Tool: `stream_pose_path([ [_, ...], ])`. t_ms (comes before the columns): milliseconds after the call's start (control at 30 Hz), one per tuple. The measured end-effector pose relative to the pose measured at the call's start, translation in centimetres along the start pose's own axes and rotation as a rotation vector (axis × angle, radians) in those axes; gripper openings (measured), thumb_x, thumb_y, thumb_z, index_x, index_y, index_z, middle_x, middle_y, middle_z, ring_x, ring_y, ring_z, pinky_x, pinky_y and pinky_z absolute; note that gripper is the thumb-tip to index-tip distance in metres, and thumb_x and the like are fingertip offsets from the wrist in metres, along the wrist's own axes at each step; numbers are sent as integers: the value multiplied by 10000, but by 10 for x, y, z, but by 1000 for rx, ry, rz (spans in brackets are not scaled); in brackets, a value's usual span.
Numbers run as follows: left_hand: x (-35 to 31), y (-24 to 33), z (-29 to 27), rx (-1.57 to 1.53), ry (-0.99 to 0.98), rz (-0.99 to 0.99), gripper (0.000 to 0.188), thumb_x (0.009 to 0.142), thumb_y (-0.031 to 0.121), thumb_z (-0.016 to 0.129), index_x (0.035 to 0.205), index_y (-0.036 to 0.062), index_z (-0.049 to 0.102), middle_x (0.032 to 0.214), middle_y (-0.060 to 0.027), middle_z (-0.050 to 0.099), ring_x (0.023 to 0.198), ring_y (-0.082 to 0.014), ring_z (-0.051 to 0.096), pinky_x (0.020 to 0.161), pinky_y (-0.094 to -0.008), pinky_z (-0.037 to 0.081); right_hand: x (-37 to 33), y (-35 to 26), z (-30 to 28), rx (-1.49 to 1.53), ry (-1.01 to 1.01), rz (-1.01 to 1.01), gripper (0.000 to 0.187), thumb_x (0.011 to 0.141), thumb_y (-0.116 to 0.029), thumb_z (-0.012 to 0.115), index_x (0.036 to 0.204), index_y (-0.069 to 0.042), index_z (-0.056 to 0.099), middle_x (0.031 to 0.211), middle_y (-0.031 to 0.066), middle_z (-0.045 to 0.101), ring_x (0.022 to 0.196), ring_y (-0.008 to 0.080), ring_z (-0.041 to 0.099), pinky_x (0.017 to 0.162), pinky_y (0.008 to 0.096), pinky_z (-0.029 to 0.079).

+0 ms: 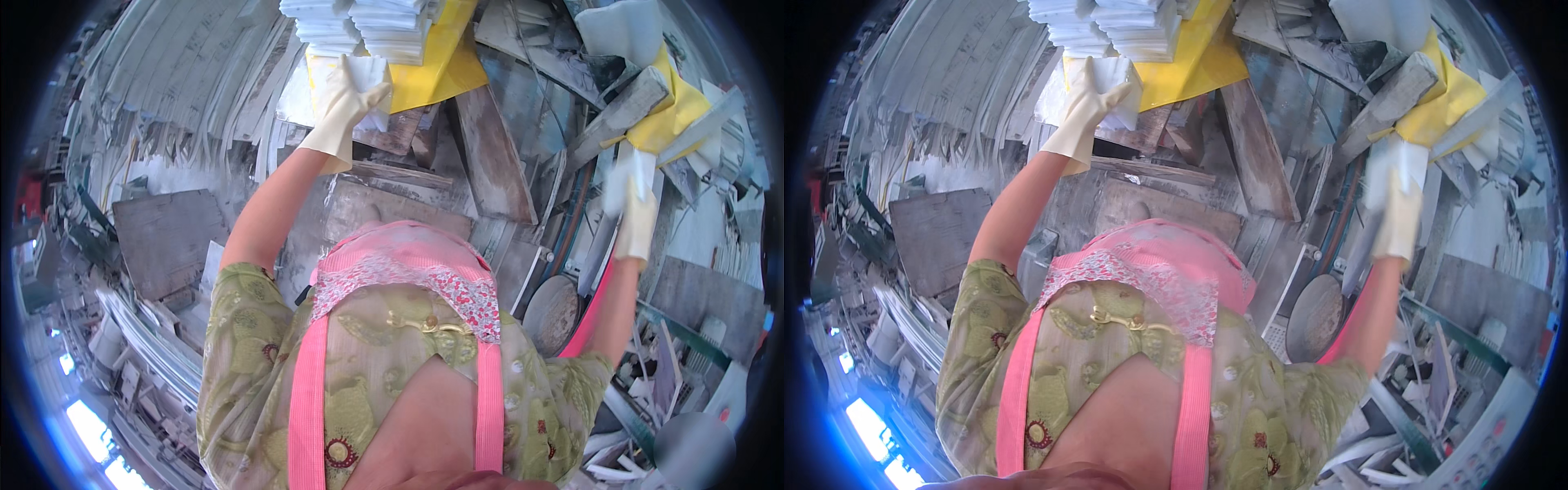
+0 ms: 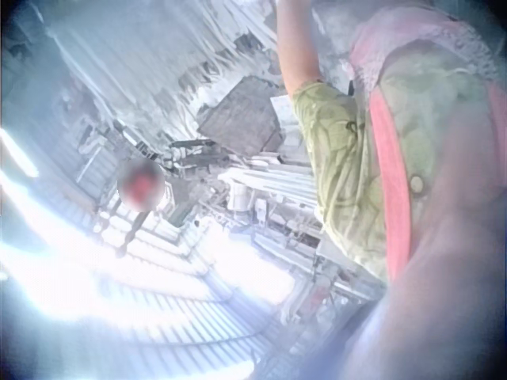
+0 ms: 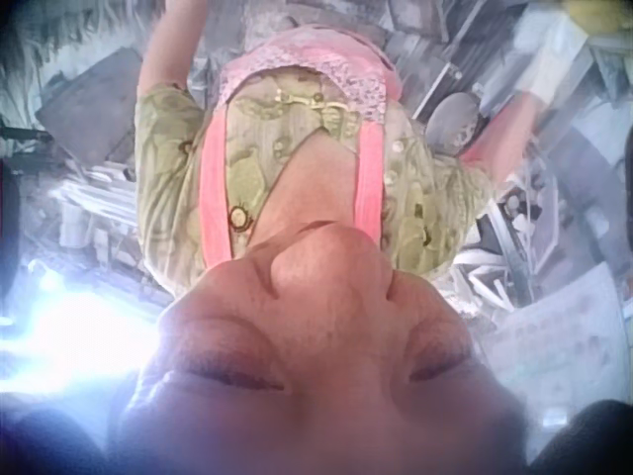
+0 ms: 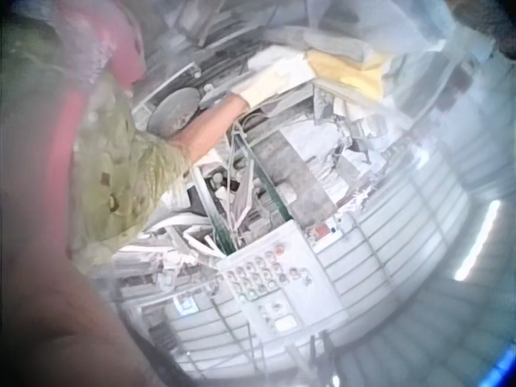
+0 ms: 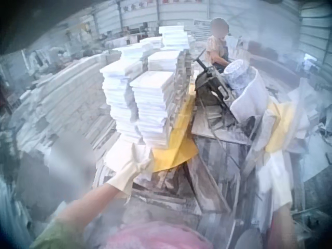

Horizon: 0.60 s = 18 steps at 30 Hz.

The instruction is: The person picks up white rectangular pieces from a pile, places them on a conveyor belt, and stacks them on a yellow tray. They also handle long white strips, folding and arranging them on a nearby surface. The person wears gloves and a pink apron while working in a cluttered industrial area.

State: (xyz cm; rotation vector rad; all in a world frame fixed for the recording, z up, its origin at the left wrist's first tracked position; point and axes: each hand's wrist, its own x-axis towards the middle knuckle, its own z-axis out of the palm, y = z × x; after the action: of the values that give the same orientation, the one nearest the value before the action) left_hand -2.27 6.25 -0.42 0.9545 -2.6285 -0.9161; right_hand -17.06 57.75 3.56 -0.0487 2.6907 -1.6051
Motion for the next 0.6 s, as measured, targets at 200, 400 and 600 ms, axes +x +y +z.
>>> stream_pose_path([
  [200, 5, -7, 1, 2, 24, 129, 1075, 746, 505, 811, 1511, -92, 350, 1271, -275, 643, 1141, -347, 661, 936, -405, 538, -80, -95, 244, 616, -237, -53, 391, 1022, -341, 603, 1081, 35, 693, 979, 54, 695, 849, 132, 614, 781, 319, 477],
  [400, 6, 11, -13, -272, -120, -3, 945, 731, 497, 829, 1386, -82, 469, 1224, -245, 668, 1139, -324, 658, 938, -396, 534, -113, -129, 372, 376, -178, -147, 397, 954, -308, 704, 1227, -30, 629, 1020, 176, 721, 921, 238, 706, 802, 382, 541],
  [600, -5, 31, -5, 56, 11, -22, 946, 643, 394, 895, 1392, -28, 501, 1199, -229, 670, 1115, -299, 667, 958, -379, 539, -111, -105, 374, 801, -759, -12, 680, 989, -343, 674, 1509, -9, 389, 1440, 130, 554, 1228, 264, 626, 1007, 356, 513],
])
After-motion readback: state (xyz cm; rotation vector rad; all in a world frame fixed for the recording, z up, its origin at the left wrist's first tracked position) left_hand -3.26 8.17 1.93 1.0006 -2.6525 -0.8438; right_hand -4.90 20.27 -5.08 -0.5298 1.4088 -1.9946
